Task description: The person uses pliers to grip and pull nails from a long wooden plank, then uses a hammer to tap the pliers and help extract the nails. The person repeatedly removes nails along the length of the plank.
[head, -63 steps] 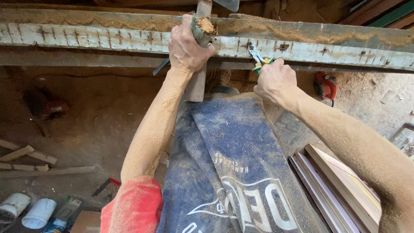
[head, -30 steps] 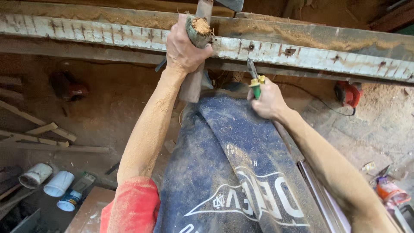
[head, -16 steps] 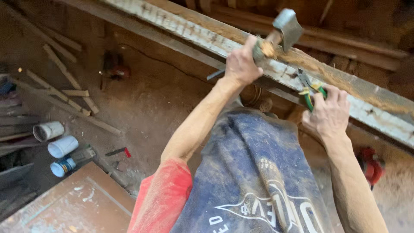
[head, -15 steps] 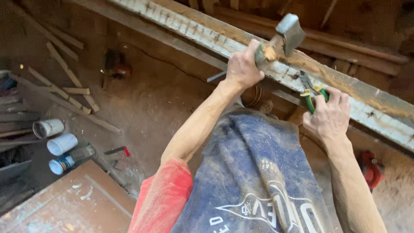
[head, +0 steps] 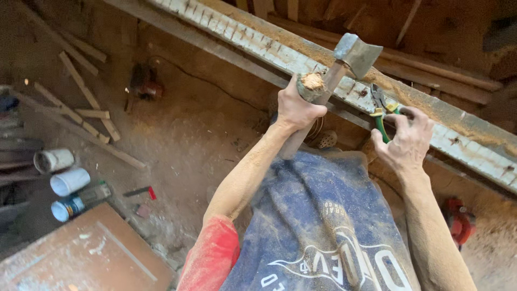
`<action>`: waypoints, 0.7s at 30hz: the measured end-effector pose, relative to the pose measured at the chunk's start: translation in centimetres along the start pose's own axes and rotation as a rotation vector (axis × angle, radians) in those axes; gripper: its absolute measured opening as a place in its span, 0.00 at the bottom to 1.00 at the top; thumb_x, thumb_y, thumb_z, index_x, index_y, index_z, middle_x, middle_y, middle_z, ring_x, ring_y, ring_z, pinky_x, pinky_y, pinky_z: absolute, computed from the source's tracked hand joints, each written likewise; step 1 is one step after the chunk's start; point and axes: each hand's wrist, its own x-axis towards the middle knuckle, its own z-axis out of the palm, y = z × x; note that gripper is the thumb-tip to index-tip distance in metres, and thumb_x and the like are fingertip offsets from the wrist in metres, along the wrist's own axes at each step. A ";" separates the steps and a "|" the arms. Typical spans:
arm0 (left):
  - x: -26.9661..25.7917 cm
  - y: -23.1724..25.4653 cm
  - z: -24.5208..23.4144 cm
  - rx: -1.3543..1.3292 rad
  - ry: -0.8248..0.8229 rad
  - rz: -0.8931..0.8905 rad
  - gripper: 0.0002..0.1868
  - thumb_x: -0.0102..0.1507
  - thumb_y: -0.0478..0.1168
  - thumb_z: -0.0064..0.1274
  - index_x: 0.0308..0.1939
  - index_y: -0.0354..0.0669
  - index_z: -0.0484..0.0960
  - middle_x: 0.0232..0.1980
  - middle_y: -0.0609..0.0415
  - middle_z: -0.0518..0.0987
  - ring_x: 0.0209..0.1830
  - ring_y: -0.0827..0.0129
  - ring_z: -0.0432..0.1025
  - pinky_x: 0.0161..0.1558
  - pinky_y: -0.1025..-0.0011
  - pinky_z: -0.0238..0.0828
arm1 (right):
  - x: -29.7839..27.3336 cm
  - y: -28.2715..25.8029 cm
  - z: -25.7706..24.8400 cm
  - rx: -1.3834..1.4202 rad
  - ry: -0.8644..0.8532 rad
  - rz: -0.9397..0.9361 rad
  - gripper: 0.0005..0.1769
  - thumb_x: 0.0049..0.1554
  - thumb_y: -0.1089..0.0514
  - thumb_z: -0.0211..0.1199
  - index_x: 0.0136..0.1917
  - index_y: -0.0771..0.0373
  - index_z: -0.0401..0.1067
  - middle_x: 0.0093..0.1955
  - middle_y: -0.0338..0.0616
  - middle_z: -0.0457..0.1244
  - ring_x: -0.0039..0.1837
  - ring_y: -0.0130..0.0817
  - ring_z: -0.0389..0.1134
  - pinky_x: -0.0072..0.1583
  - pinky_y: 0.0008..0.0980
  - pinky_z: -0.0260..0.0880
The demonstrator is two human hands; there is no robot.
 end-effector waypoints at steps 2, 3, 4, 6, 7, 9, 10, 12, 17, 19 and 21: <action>0.8 0.1 -0.8 0.016 -0.020 0.029 0.34 0.43 0.40 0.69 0.52 0.38 0.75 0.41 0.44 0.86 0.42 0.57 0.85 0.47 0.64 0.83 | -0.2 -1.7 -0.7 -0.003 0.138 0.015 0.18 0.59 0.52 0.72 0.56 0.64 0.72 0.64 0.53 0.60 0.69 0.47 0.59 0.70 0.47 0.61; 1.2 0.3 -1.1 0.020 -0.032 0.040 0.33 0.42 0.40 0.71 0.50 0.38 0.76 0.42 0.43 0.86 0.42 0.58 0.85 0.47 0.64 0.83 | -0.2 -2.8 -1.2 0.091 0.136 0.056 0.16 0.61 0.53 0.70 0.57 0.64 0.72 0.63 0.51 0.62 0.69 0.45 0.61 0.71 0.46 0.62; 1.8 0.5 -1.3 -0.001 -0.087 0.062 0.34 0.43 0.41 0.70 0.51 0.38 0.76 0.42 0.44 0.86 0.42 0.59 0.85 0.47 0.66 0.83 | 0.1 -4.2 -1.5 0.187 0.137 0.097 0.14 0.64 0.53 0.68 0.57 0.63 0.73 0.62 0.48 0.63 0.68 0.44 0.63 0.71 0.44 0.63; 2.9 0.9 -2.0 -0.038 -0.197 0.102 0.35 0.44 0.41 0.68 0.54 0.38 0.74 0.44 0.47 0.86 0.41 0.63 0.84 0.47 0.70 0.84 | 1.3 -7.5 -1.2 0.623 0.059 0.320 0.15 0.64 0.53 0.63 0.61 0.63 0.71 0.63 0.47 0.65 0.67 0.42 0.65 0.69 0.42 0.65; 3.6 1.2 -2.5 -0.052 -0.246 0.128 0.33 0.45 0.41 0.68 0.53 0.39 0.74 0.44 0.47 0.85 0.41 0.64 0.84 0.46 0.70 0.84 | 2.4 -9.5 -0.7 0.968 -0.018 0.500 0.19 0.62 0.52 0.60 0.64 0.63 0.69 0.65 0.48 0.65 0.67 0.41 0.66 0.68 0.42 0.66; 4.5 1.9 -2.9 -0.083 -0.345 0.171 0.31 0.49 0.42 0.69 0.52 0.41 0.73 0.44 0.49 0.84 0.41 0.66 0.83 0.45 0.72 0.84 | 4.9 -13.5 0.4 1.531 -0.015 0.726 0.24 0.62 0.53 0.56 0.69 0.65 0.65 0.67 0.49 0.64 0.67 0.40 0.65 0.67 0.40 0.66; 4.9 2.1 -3.7 -0.098 -0.381 0.225 0.29 0.49 0.40 0.68 0.52 0.43 0.74 0.44 0.50 0.84 0.41 0.65 0.83 0.45 0.71 0.84 | 6.1 -15.5 1.1 1.741 0.074 0.773 0.24 0.65 0.54 0.55 0.70 0.66 0.64 0.68 0.50 0.63 0.68 0.41 0.65 0.68 0.40 0.65; 5.5 2.3 -5.6 -0.137 -0.445 0.328 0.26 0.50 0.37 0.65 0.51 0.46 0.76 0.44 0.52 0.84 0.41 0.64 0.83 0.46 0.69 0.84 | 7.8 -18.9 1.7 1.933 0.234 0.788 0.25 0.65 0.55 0.54 0.73 0.68 0.61 0.69 0.50 0.62 0.70 0.42 0.64 0.72 0.40 0.65; 7.8 2.0 -10.4 -0.032 -0.528 0.369 0.26 0.54 0.43 0.71 0.53 0.49 0.75 0.50 0.53 0.80 0.40 0.55 0.81 0.41 0.63 0.81 | 9.5 -24.1 2.0 1.776 0.495 0.819 0.25 0.70 0.55 0.53 0.77 0.68 0.59 0.69 0.48 0.62 0.71 0.40 0.65 0.76 0.40 0.67; 8.8 0.9 -12.0 0.087 -0.556 0.327 0.28 0.55 0.43 0.70 0.56 0.47 0.74 0.58 0.51 0.77 0.39 0.51 0.81 0.39 0.59 0.80 | 9.2 -24.9 1.9 1.661 0.528 0.969 0.22 0.69 0.52 0.53 0.71 0.67 0.63 0.61 0.50 0.64 0.59 0.41 0.68 0.62 0.42 0.72; 10.5 -1.1 -13.2 0.235 -0.592 0.272 0.31 0.56 0.44 0.70 0.60 0.47 0.73 0.68 0.48 0.73 0.36 0.48 0.81 0.37 0.55 0.79 | 8.8 -24.9 1.6 1.563 0.540 1.070 0.21 0.70 0.51 0.54 0.68 0.67 0.65 0.57 0.51 0.65 0.53 0.42 0.70 0.54 0.44 0.76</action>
